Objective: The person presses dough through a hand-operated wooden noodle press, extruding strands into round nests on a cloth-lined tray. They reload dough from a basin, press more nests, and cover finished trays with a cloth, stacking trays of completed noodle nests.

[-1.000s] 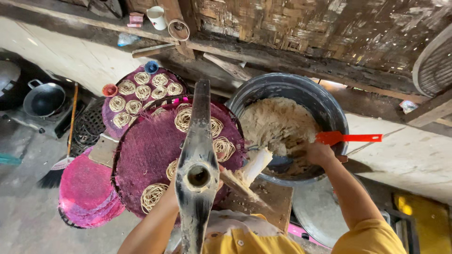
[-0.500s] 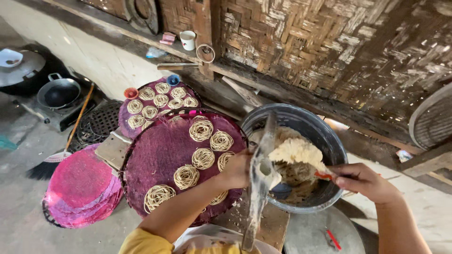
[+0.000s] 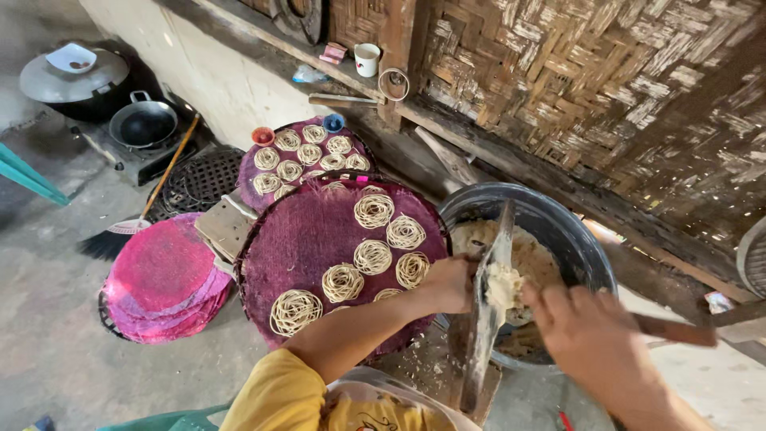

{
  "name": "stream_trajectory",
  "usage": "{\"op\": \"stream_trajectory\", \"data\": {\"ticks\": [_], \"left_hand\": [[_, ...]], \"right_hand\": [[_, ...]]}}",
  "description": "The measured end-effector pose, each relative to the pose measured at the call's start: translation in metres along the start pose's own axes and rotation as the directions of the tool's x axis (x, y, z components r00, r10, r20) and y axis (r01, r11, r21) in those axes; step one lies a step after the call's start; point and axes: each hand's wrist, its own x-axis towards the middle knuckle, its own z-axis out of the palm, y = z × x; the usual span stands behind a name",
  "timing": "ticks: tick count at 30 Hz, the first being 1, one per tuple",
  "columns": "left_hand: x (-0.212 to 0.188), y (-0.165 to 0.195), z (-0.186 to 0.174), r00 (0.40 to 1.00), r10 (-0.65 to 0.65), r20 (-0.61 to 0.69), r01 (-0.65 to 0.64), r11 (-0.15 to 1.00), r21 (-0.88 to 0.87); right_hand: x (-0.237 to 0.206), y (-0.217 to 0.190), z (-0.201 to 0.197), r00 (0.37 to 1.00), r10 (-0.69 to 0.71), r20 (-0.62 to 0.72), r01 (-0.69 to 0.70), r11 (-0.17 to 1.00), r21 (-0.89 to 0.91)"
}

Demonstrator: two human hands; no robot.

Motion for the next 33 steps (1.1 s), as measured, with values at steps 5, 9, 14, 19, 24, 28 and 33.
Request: {"op": "stream_trajectory", "data": {"ticks": [5, 9, 14, 19, 24, 28, 33], "left_hand": [[0.007, -0.019, -0.009, 0.995, 0.082, -0.056, -0.082, 0.997, -0.003], [0.011, -0.032, -0.012, 0.994, -0.087, -0.065, 0.081, 0.993, -0.087], [0.012, -0.037, -0.006, 0.996, -0.059, -0.071, 0.056, 0.997, -0.047], [0.009, -0.033, 0.001, 0.971, 0.124, -0.204, -0.13, 0.991, -0.016], [-0.002, -0.018, -0.006, 0.979, 0.131, -0.158, -0.129, 0.991, 0.018], [-0.003, 0.005, -0.005, 0.999, 0.04, 0.012, -0.041, 0.999, 0.036], [0.005, 0.012, -0.009, 0.994, -0.043, 0.101, 0.028, 0.989, 0.148]], "right_hand": [[-0.024, 0.002, -0.009, 0.979, 0.078, -0.191, -0.068, 0.996, 0.06], [-0.059, 0.042, 0.017, 0.984, 0.179, 0.007, -0.177, 0.969, 0.173], [-0.073, 0.058, 0.019, 0.906, 0.381, -0.183, -0.323, 0.903, 0.282], [-0.055, 0.059, 0.0, 0.907, 0.344, -0.243, -0.277, 0.922, 0.27], [-0.042, 0.063, -0.004, 0.937, 0.27, -0.223, -0.164, 0.901, 0.402], [-0.026, 0.036, -0.006, 0.969, 0.169, 0.178, -0.201, 0.963, 0.179], [-0.016, -0.014, 0.001, 0.978, 0.113, -0.173, -0.087, 0.984, 0.153]]}}
